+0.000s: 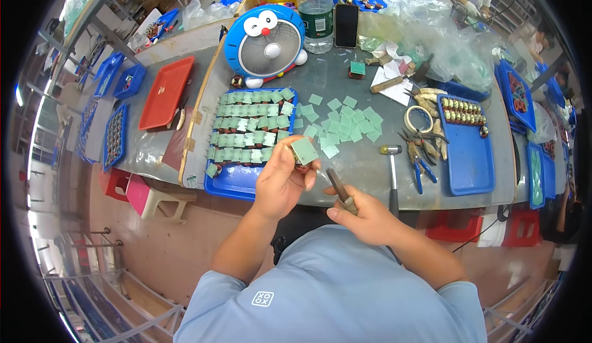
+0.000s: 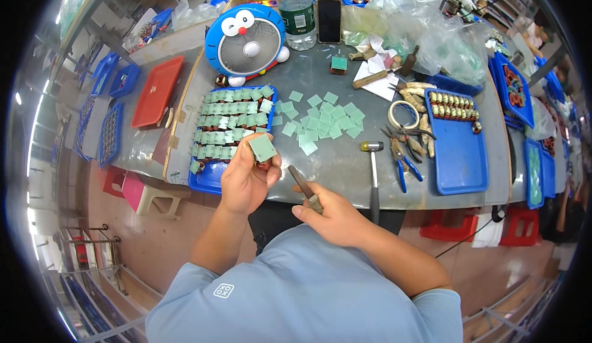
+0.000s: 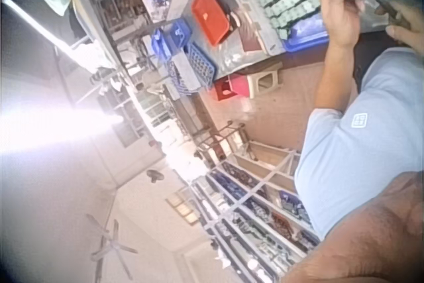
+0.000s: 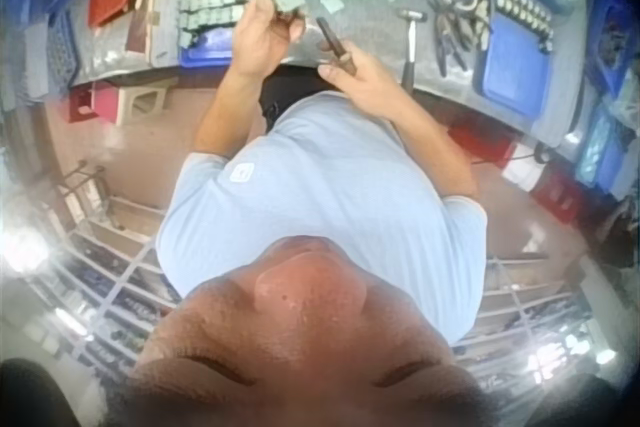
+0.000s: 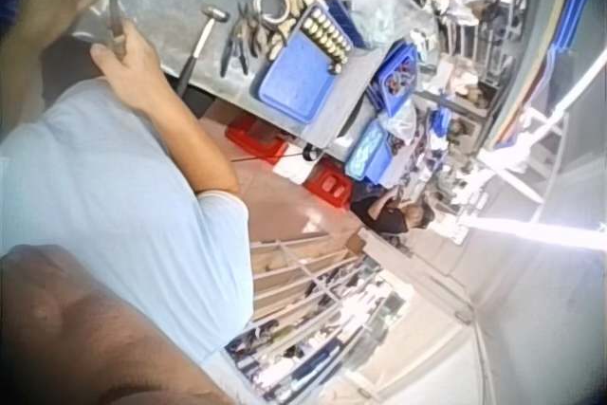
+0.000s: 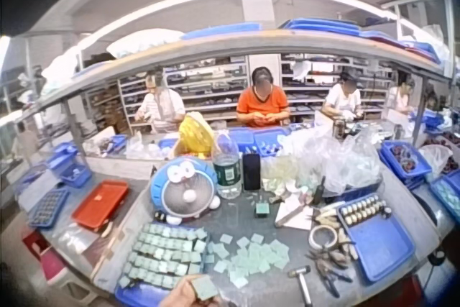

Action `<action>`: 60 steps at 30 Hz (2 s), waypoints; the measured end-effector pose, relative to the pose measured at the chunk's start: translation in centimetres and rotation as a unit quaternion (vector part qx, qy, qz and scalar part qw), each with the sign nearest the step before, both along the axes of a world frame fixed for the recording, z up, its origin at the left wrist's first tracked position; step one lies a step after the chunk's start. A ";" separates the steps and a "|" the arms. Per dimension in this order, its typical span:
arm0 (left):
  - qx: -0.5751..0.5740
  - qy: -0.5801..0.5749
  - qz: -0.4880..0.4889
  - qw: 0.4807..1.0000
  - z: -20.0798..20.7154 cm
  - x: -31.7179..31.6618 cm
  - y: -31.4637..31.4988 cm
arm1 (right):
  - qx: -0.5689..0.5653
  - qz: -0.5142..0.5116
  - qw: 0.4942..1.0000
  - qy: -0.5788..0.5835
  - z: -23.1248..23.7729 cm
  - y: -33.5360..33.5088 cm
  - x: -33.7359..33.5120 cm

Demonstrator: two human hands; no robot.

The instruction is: Assembling a small electrical transformer core by attaching metal plates and wire components using pliers and a hammer.

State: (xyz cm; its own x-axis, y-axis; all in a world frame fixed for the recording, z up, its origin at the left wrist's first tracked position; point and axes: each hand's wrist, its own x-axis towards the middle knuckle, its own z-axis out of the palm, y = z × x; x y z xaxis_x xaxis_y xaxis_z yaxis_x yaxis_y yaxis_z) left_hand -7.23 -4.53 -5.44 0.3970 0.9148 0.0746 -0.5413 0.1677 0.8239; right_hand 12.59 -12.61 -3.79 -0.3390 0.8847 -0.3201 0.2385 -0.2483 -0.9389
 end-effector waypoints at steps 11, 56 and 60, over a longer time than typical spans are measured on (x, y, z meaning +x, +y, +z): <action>0.045 -0.111 -0.059 0.991 -0.8 -0.3 0.0 | -0.026 -0.089 0.990 0.110 -0.8 -0.4 0.1; 0.053 0.169 -0.062 0.982 3.3 2.1 -4.1 | 0.585 -0.100 0.803 -0.054 -0.6 2.4 0.9; 0.031 0.178 -0.081 0.980 3.0 2.0 -4.2 | 0.590 -0.085 0.801 -0.057 -1.3 2.2 1.1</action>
